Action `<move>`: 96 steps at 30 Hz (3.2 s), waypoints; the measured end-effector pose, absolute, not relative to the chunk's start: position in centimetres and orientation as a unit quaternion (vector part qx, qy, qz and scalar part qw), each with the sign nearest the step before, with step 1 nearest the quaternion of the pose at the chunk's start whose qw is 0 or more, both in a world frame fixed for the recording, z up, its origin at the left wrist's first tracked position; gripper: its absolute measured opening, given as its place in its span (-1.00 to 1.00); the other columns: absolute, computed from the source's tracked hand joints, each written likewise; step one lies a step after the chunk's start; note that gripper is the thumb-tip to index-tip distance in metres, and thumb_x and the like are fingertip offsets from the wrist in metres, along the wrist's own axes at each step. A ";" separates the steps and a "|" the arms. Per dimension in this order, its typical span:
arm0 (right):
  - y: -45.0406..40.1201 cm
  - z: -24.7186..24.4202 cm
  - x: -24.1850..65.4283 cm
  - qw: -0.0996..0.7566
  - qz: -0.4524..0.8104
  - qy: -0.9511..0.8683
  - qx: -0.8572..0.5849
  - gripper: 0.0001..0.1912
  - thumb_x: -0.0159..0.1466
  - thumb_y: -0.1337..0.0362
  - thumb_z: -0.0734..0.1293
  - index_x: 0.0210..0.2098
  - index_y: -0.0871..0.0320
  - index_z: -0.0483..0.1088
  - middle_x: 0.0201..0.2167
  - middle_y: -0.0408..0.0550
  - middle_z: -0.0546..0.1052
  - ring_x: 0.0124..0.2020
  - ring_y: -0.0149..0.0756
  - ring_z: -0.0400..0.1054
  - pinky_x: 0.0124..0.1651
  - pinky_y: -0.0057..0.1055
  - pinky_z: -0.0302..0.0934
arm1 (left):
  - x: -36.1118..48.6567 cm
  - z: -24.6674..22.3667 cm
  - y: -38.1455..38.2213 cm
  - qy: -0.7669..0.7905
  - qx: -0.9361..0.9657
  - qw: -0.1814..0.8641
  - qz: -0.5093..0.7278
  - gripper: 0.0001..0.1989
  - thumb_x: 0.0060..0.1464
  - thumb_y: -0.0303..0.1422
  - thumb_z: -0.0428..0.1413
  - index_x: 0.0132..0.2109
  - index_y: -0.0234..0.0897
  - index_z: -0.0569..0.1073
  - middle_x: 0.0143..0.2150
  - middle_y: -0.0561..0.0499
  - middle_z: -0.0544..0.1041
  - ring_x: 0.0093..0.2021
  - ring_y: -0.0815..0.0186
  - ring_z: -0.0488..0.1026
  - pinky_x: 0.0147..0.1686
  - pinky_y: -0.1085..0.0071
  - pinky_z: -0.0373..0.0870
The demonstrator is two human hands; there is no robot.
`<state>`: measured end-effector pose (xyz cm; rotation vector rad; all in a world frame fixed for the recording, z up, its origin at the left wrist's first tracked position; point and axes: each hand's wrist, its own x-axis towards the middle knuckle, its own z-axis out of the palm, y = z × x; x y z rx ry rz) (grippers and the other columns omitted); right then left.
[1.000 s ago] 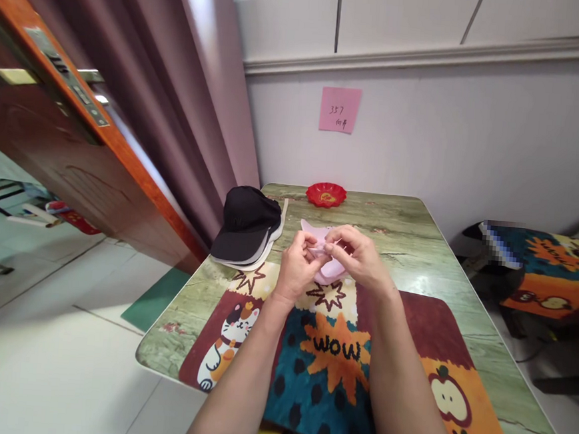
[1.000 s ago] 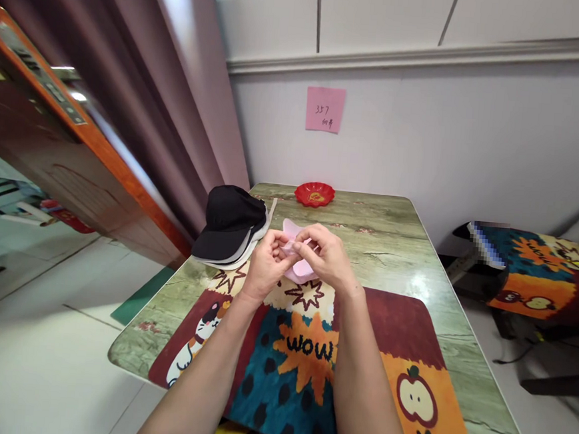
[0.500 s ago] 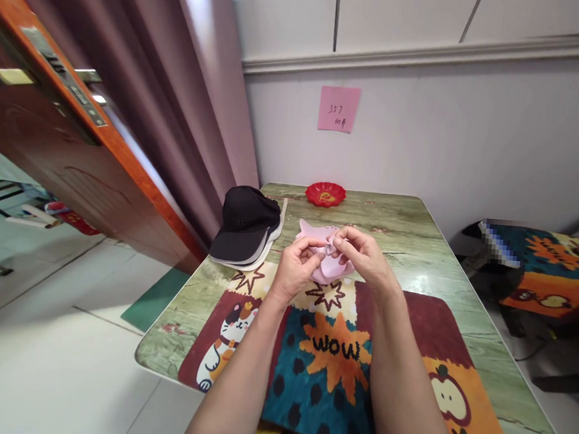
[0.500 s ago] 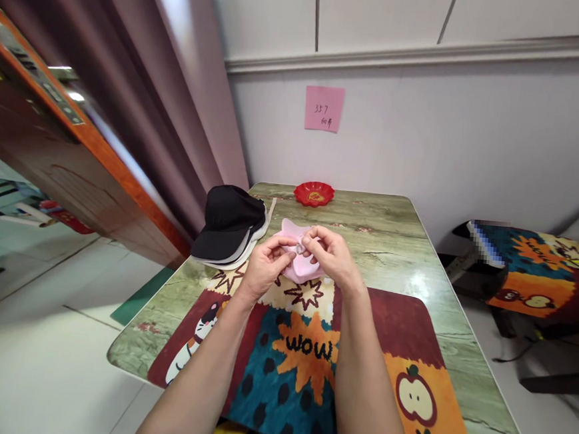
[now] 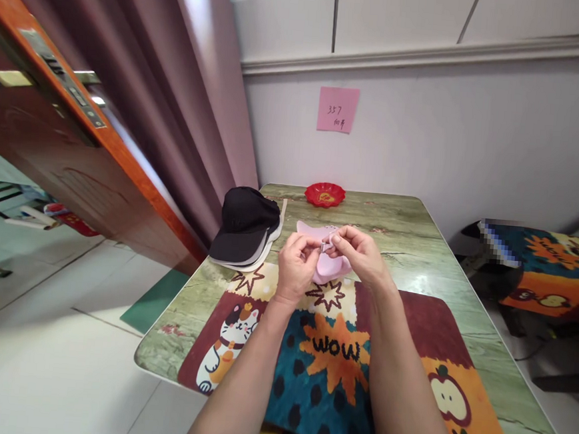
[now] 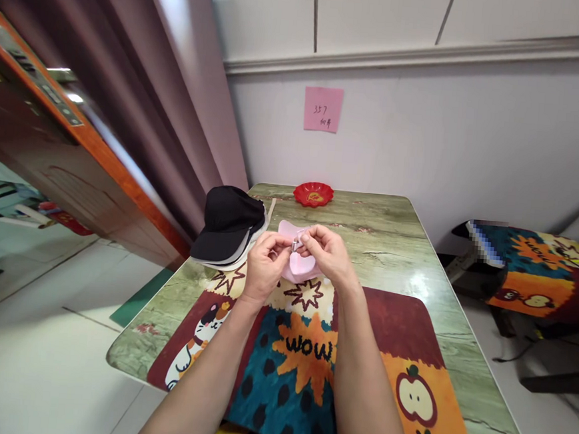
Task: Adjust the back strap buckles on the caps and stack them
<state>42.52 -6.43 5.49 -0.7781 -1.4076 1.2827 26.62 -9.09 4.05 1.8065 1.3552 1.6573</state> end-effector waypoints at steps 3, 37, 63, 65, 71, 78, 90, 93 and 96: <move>-6.3 5.3 42.5 0.527 0.534 -0.575 -0.325 -0.59 0.19 -0.11 0.48 -0.37 0.11 0.43 -0.46 -0.11 0.52 -0.40 -0.34 0.42 -0.24 -0.38 0.37 | 26.5 3.8 -9.0 0.458 0.647 0.230 0.565 -0.88 0.05 -0.51 0.18 -0.23 -0.27 0.55 -0.25 0.01 0.53 -0.38 0.42 0.45 -0.40 0.52 0.39; -6.3 5.2 42.2 0.532 0.550 -0.528 -0.368 -0.76 0.03 0.20 0.46 -0.55 0.14 0.34 -0.27 -0.05 0.58 -0.30 -0.30 0.40 -0.25 -0.40 0.27 | 26.3 4.3 -8.8 0.425 0.654 0.285 0.557 -0.85 0.03 -0.40 0.29 -0.19 -0.26 0.60 -0.20 -0.02 0.53 -0.40 0.42 0.41 -0.39 0.50 0.39; -6.4 5.7 43.1 0.479 0.335 -0.681 -0.441 -0.89 0.10 0.31 0.30 -0.54 0.08 0.28 -0.24 0.00 0.59 -0.06 -0.10 0.49 -0.15 -0.30 0.26 | 26.5 4.7 -9.2 0.432 0.720 0.185 0.511 -0.85 0.10 -0.46 0.21 -0.14 -0.26 0.58 -0.19 -0.04 0.60 -0.40 0.39 0.46 -0.35 0.46 0.43; -6.5 5.7 43.1 0.478 0.339 -0.682 -0.437 -0.90 0.10 0.31 0.30 -0.53 0.08 0.29 -0.24 0.00 0.60 -0.06 -0.10 0.50 -0.14 -0.30 0.27 | 26.5 4.7 -9.2 0.434 0.722 0.181 0.507 -0.83 0.10 -0.49 0.20 -0.14 -0.26 0.58 -0.19 -0.03 0.60 -0.41 0.40 0.46 -0.34 0.46 0.43; -6.5 5.8 43.1 0.477 0.325 -0.683 -0.446 -0.89 0.10 0.33 0.30 -0.54 0.08 0.29 -0.24 0.00 0.61 -0.10 -0.13 0.50 -0.17 -0.32 0.28 | 26.6 4.8 -9.3 0.439 0.727 0.162 0.502 -0.82 0.09 -0.51 0.19 -0.14 -0.25 0.57 -0.20 -0.03 0.60 -0.40 0.39 0.46 -0.32 0.44 0.42; -6.4 5.6 43.5 0.460 0.360 -0.691 -0.426 -0.89 0.14 0.28 0.34 -0.50 0.11 0.36 -0.25 -0.03 0.61 -0.24 -0.21 0.49 -0.20 -0.35 0.31 | 26.6 4.9 -9.4 0.437 0.736 0.142 0.497 -0.85 0.10 -0.51 0.19 -0.16 -0.24 0.57 -0.23 -0.01 0.59 -0.38 0.37 0.45 -0.32 0.44 0.40; -6.2 5.3 43.9 0.458 0.388 -0.682 -0.417 -0.86 0.19 0.21 0.36 -0.47 0.11 0.43 -0.33 -0.06 0.61 -0.33 -0.25 0.47 -0.25 -0.37 0.33 | 26.6 4.7 -9.4 0.441 0.730 0.140 0.502 -0.82 0.08 -0.54 0.19 -0.17 -0.24 0.57 -0.24 0.01 0.59 -0.40 0.38 0.45 -0.32 0.44 0.40; -6.3 5.5 43.8 0.459 0.378 -0.685 -0.420 -0.87 0.17 0.23 0.37 -0.47 0.11 0.42 -0.29 -0.04 0.62 -0.29 -0.22 0.49 -0.22 -0.35 0.34 | 26.7 4.7 -9.4 0.440 0.734 0.136 0.500 -0.83 0.09 -0.53 0.19 -0.17 -0.24 0.57 -0.23 -0.01 0.60 -0.37 0.37 0.46 -0.31 0.44 0.40; -6.4 5.6 43.7 0.457 0.359 -0.692 -0.428 -0.90 0.14 0.27 0.36 -0.49 0.10 0.40 -0.25 -0.03 0.63 -0.23 -0.19 0.50 -0.20 -0.34 0.32 | 26.8 4.6 -9.4 0.436 0.736 0.141 0.498 -0.83 0.10 -0.53 0.19 -0.16 -0.24 0.57 -0.22 -0.01 0.60 -0.36 0.36 0.47 -0.30 0.44 0.40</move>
